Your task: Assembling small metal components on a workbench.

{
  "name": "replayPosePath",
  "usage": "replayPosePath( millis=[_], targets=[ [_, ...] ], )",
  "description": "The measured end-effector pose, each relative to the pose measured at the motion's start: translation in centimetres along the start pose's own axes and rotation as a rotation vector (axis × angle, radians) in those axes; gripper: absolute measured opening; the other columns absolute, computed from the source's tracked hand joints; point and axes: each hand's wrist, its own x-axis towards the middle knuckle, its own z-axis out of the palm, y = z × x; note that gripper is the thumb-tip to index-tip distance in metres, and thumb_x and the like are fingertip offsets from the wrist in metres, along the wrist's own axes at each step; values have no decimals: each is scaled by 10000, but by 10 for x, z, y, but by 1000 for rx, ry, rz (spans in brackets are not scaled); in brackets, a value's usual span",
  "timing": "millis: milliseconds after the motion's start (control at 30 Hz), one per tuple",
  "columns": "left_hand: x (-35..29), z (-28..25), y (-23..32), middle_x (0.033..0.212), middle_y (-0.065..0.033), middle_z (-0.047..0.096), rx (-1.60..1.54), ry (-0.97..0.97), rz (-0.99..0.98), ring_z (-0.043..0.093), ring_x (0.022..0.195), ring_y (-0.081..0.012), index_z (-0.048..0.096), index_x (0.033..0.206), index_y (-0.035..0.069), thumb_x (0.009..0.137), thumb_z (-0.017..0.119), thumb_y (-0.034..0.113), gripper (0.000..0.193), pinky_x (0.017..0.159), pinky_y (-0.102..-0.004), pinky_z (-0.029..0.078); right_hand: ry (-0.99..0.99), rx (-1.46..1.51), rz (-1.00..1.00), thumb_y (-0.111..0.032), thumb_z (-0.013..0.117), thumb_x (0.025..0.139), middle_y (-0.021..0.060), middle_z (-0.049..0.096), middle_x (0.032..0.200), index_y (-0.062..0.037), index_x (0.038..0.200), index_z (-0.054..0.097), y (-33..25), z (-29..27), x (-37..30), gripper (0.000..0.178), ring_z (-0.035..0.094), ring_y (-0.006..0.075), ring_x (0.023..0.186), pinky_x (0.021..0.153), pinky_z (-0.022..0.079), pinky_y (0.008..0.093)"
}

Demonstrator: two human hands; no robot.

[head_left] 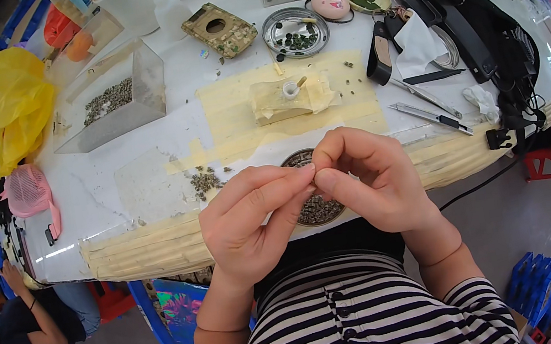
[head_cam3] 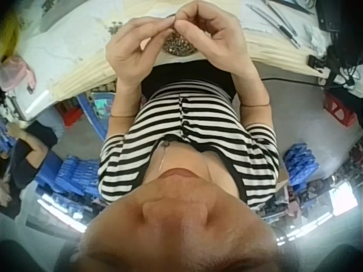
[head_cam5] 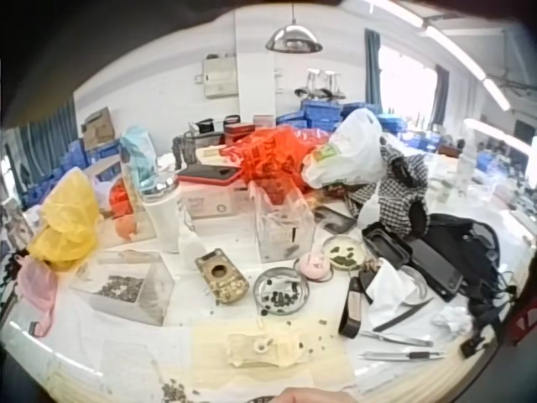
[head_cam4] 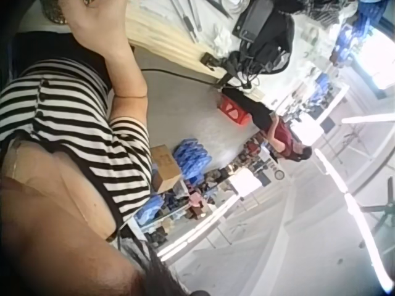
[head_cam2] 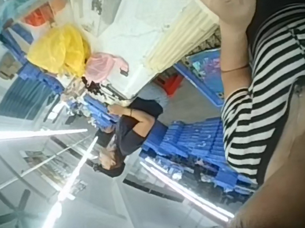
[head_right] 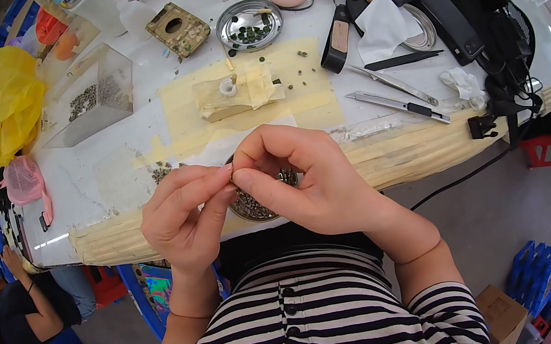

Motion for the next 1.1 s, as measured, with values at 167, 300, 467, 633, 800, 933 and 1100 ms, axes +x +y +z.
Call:
replayPosePath(
  millis=[167,300,467,633,800,933,1100],
  targets=[
    [1,-3,-4,874,-123,706,-18,5,10,679,753,-188,736,993,-13,775,742,-68,224,656,-261,541,-15,40,0,-52,623,947,23,626,855,42,975,614,3,-1,-1,99,567,57,776,696,482,206],
    [2,-4,-7,853,-119,705,-6,18,37,679,745,-183,738,974,-9,761,749,-72,222,650,-259,537,10,91,56,-47,626,943,30,622,860,44,972,615,0,1,-1,97,575,72,775,699,477,214],
    [-1,-2,-8,830,-106,700,-85,30,-32,660,720,-161,738,957,-2,759,755,-70,210,629,-245,513,32,170,31,-56,639,940,37,634,867,42,963,628,-1,-1,0,101,588,83,761,693,484,218],
    [-5,1,-7,856,-102,692,-315,43,-230,630,710,-125,729,959,-25,786,751,-65,179,618,-229,482,80,42,-169,-44,664,922,50,652,924,18,975,663,10,-1,1,82,599,82,808,715,490,216],
    [-5,3,-6,900,-129,667,-541,40,-329,668,739,-157,682,973,-60,856,680,-73,118,612,-238,551,105,-68,-286,-13,695,876,62,645,891,-3,946,688,17,0,5,71,593,124,791,704,474,250],
    [-8,3,-9,958,-138,684,-745,27,-392,686,821,-152,675,1025,-93,865,673,-90,160,718,-233,576,127,-111,-322,-8,704,861,61,644,869,-10,939,696,19,2,6,78,593,140,785,706,467,263],
    [-9,3,-9,957,-139,692,-791,50,-456,688,815,-148,673,1030,-83,883,661,-74,148,707,-230,578,153,-184,-363,-12,711,852,64,641,851,-15,927,701,20,5,9,76,593,143,768,692,467,263]
  ],
)
